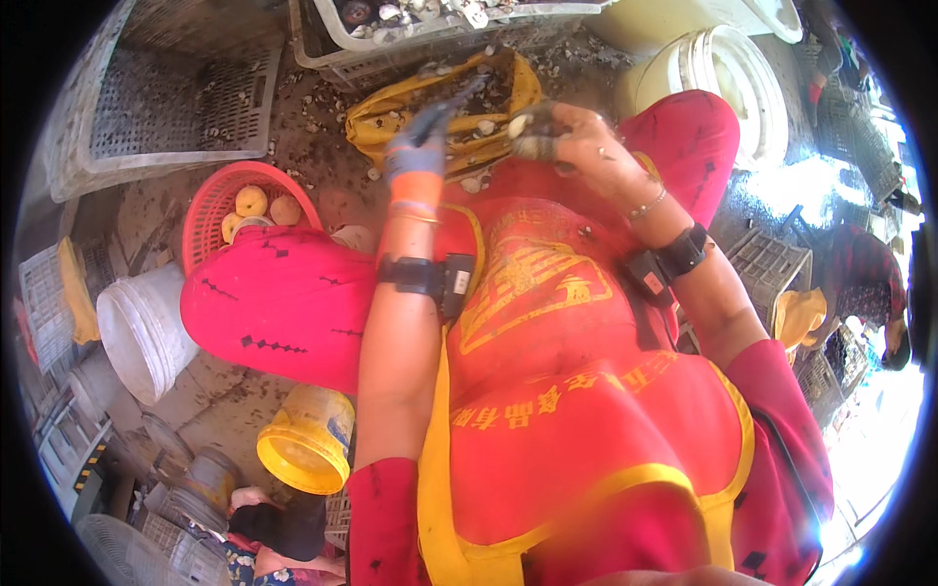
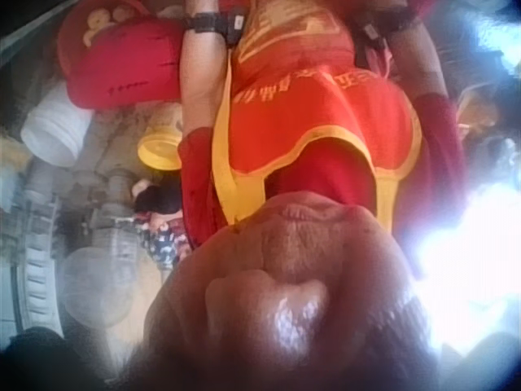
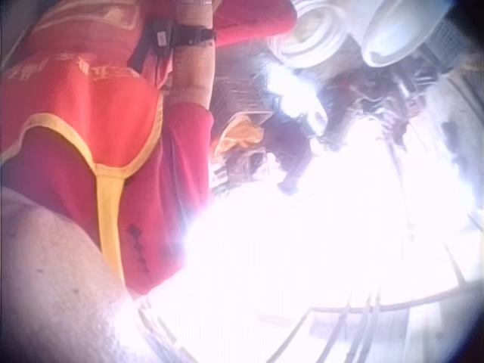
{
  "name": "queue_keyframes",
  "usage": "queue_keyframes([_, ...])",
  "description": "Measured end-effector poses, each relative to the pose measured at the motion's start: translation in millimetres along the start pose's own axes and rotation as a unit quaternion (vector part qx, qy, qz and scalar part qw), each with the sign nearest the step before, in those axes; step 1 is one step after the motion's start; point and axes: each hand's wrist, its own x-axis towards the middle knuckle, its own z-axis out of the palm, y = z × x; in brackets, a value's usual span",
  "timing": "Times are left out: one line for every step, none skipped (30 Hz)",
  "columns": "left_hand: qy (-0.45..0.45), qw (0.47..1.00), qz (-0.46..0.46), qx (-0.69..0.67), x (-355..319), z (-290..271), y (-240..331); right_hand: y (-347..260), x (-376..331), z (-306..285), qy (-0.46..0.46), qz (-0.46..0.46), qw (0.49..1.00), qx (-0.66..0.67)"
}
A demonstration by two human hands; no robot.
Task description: The person shucks shellfish using a small tool, extracting the meat from the shells and placing it into a yellow bucket while seated among several crates of seafood.
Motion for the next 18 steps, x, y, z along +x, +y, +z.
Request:
queue_keyframes([0.003, 0.997, 0.055, -0.058, 1.1, -2.1, 4.2, -4.0, 3.1, -5.7, 0.015, 0.046, 0.996, 0.080])
queue_keyframes([0.004, 0.987, 0.110, -0.115, -0.2, -3.3, 7.5, -6.8, 5.6, -10.3, 0.035, 0.089, 0.983, 0.157])
queue_keyframes([-0.049, 0.979, 0.192, -0.053, -2.9, 0.7, 19.9, -10.4, 8.1, -11.1, 0.053, 0.085, 0.979, 0.180])
queue_keyframes([-0.101, 0.957, 0.272, 0.008, -7.5, 7.7, 30.5, -12.1, 9.9, -11.8, 0.070, 0.082, 0.973, 0.203])
queue_keyframes([-0.028, 0.848, 0.482, 0.217, -10.7, 13.0, 30.3, 13.1, 13.3, -13.1, 0.062, 0.036, 0.985, 0.155])
queue_keyframes([-0.016, 0.859, 0.467, 0.207, -9.0, 13.8, 27.1, 22.8, 17.5, -11.8, 0.058, -0.010, 0.992, 0.112])
queue_keyframes([-0.003, 0.870, 0.452, 0.198, -3.2, 14.3, 21.2, 27.0, 11.3, -16.6, 0.040, -0.017, 0.997, 0.071])
queue_keyframes([0.016, 0.881, 0.434, 0.189, 2.5, 12.0, 13.7, 14.4, 9.5, -17.9, 0.036, -0.004, 0.998, 0.042])
queue_keyframes([-0.029, 0.976, 0.204, 0.074, 3.1, 5.6, 8.9, 2.7, 6.7, -19.2, 0.031, 0.008, 0.999, 0.012])
queue_keyframes([-0.033, 0.954, 0.273, 0.119, 2.3, 4.1, 6.8, -8.4, 3.3, -18.5, 0.045, 0.043, 0.998, -0.004])
queue_keyframes([-0.042, 0.924, 0.344, 0.162, -2.1, 1.9, 30.5, -12.9, 2.6, -19.5, 0.067, 0.077, 0.995, -0.020])
queue_keyframes([-0.054, 0.886, 0.414, 0.203, -7.0, 1.9, 46.6, -6.0, 3.6, -19.3, 0.086, 0.057, 0.995, 0.013])
queue_keyframes([-0.056, 0.840, 0.489, 0.230, -16.9, 9.8, 52.7, 5.4, 6.0, -16.4, 0.098, 0.037, 0.993, 0.051])
queue_keyframes([-0.038, 0.863, 0.459, 0.209, -14.8, 8.4, 46.8, 3.8, 6.9, -14.1, 0.098, 0.037, 0.993, 0.059])
queue_keyframes([-0.020, 0.882, 0.432, 0.188, -8.6, 7.9, 34.4, -1.8, 8.3, -11.8, 0.103, 0.035, 0.992, 0.068])
queue_keyframes([-0.003, 0.900, 0.403, 0.167, -2.1, 6.6, 19.5, -13.5, 5.7, -11.7, 0.100, 0.051, 0.992, 0.049])
queue_keyframes([0.012, 0.964, 0.229, 0.131, -2.1, 3.1, 19.3, -24.7, 3.3, -12.3, 0.095, 0.071, 0.993, 0.028])
queue_keyframes([-0.004, 0.948, 0.281, 0.148, -2.0, 2.4, 20.7, -29.1, 1.6, -13.1, 0.089, 0.069, 0.993, 0.028])
